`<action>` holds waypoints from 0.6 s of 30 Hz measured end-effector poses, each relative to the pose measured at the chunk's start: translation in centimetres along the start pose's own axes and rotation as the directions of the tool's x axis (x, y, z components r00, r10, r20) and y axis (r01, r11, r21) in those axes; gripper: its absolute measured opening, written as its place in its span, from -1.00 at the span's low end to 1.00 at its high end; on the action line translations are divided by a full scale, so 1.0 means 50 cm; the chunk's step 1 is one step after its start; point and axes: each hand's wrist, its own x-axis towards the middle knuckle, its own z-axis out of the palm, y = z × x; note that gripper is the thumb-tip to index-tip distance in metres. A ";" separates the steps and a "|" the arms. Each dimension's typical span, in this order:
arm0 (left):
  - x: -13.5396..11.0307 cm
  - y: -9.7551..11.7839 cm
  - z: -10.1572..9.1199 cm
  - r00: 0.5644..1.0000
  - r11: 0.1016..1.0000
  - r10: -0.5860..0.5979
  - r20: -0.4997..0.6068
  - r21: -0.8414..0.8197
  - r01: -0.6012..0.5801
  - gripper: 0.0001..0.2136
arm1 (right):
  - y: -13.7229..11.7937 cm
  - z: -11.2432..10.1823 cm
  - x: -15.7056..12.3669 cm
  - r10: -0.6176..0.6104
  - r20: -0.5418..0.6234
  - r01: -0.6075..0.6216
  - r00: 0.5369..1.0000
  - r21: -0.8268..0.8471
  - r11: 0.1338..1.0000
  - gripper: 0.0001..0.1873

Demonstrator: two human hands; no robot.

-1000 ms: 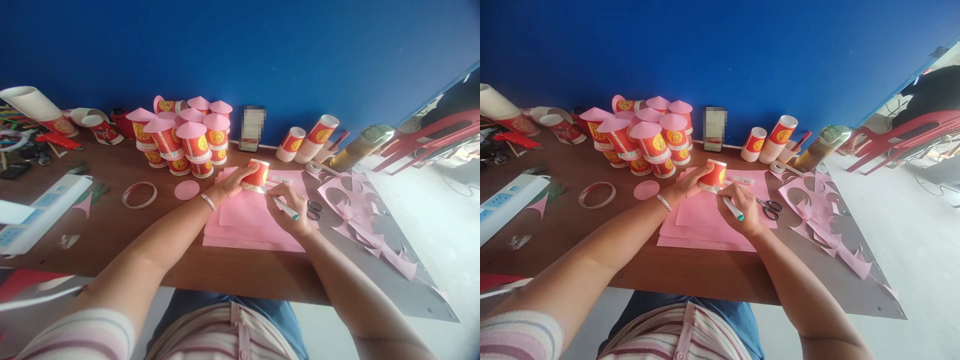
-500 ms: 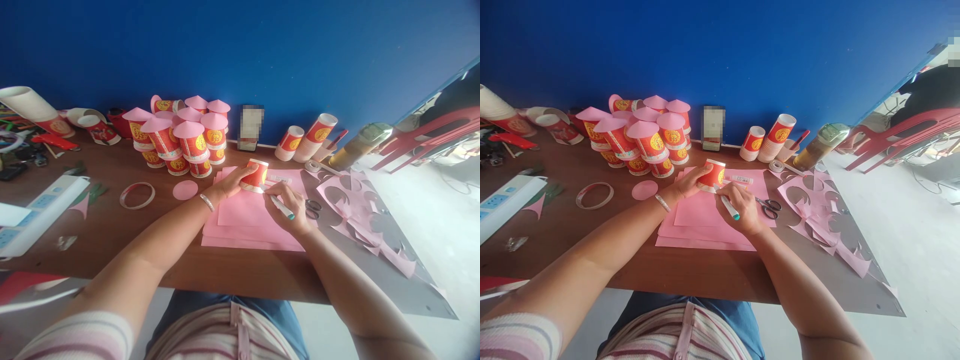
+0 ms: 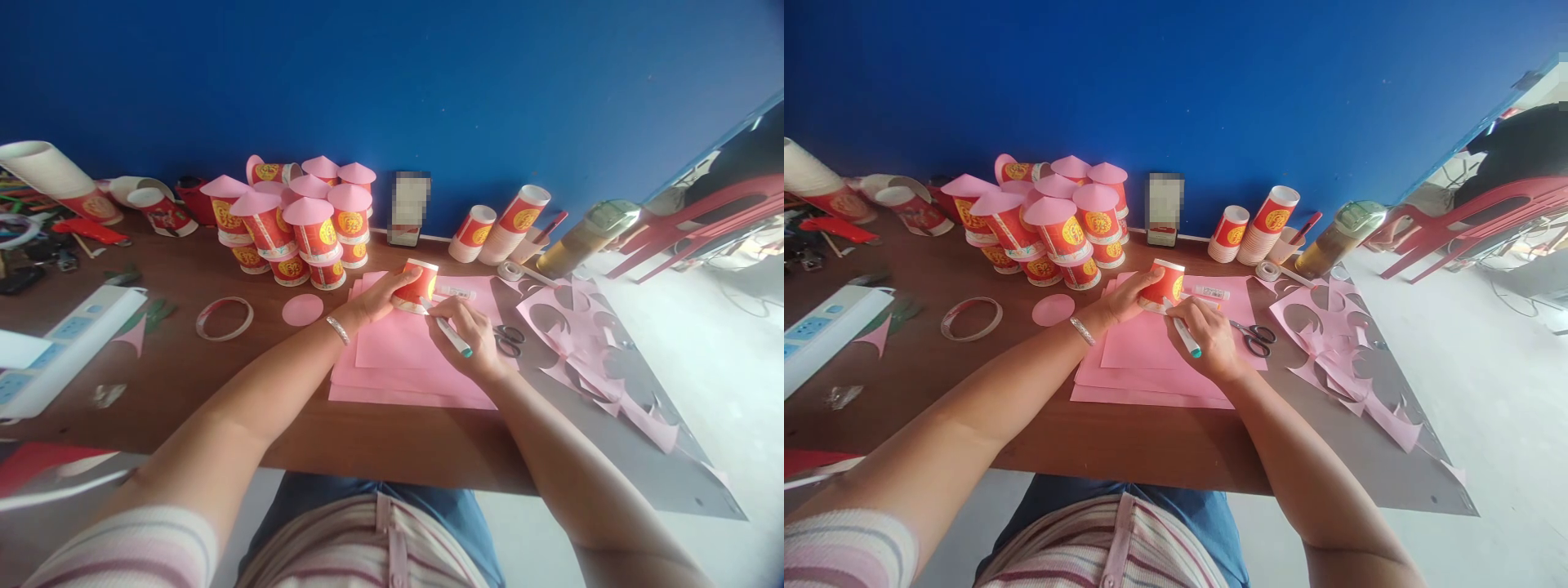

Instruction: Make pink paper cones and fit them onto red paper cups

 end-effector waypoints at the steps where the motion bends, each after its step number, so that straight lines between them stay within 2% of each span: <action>1: -0.001 0.001 0.001 1.000 1.000 0.001 0.003 -0.001 -0.001 -0.47 | 0.000 0.000 0.000 0.000 0.004 0.000 1.000 -0.008 1.000 -0.80; 5: 0.000 0.001 -0.001 1.000 1.000 0.017 -0.010 -0.022 -0.018 -0.47 | -0.003 -0.002 0.002 0.014 0.012 -0.014 1.000 -0.033 0.999 -0.80; 11: 0.008 -0.017 -0.015 0.994 0.999 0.015 -0.112 -0.044 -0.020 -0.48 | -0.010 -0.008 0.002 0.045 0.068 -0.045 0.997 0.002 0.999 -0.84; 18: 0.009 -0.022 -0.018 0.992 0.997 0.027 -0.120 -0.067 -0.035 -0.54 | -0.015 -0.002 -0.001 0.093 0.084 -0.093 0.992 0.002 0.996 -0.82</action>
